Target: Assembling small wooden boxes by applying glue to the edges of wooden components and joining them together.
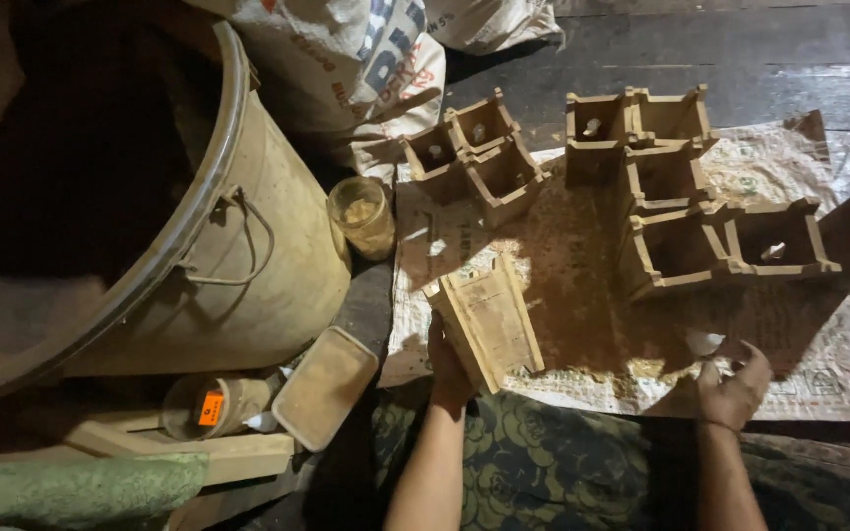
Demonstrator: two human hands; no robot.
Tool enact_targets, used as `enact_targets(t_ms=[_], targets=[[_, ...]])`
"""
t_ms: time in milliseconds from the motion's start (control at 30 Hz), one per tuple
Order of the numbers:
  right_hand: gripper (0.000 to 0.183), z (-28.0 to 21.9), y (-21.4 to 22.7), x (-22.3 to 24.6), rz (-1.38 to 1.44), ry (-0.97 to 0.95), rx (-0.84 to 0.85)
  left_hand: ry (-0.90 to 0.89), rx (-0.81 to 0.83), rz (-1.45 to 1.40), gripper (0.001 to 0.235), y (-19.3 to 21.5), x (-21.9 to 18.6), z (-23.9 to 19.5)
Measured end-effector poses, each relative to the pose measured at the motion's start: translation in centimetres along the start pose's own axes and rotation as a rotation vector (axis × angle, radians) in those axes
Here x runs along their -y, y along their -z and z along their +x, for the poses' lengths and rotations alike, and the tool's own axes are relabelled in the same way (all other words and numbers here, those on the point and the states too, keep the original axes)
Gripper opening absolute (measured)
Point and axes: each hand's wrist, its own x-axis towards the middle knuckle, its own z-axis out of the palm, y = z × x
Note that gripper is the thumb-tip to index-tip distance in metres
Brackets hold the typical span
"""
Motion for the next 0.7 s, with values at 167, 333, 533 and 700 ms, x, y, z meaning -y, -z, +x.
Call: enact_targets(t_ms=[167,333,533,700], targets=[[0.064,1.8,6.9,14.1,-0.018,-0.072,-0.062,0.007,0.198,-0.033,0.077,1.3,0.5,1.0],[0.066,0.9,6.9,16.5,-0.003,0.056,-0.015,0.071,0.098,-0.069,0.080,1.5,0.4,1.2],[0.046,-0.8,7.0,21.1,0.211,0.197,0.118,0.022,0.257,-0.080,0.083,1.7,0.5,1.3],[0.054,-2.4,6.6,26.8,0.601,0.098,0.435,0.049,0.261,-0.097,0.085,1.1,0.4,0.7]])
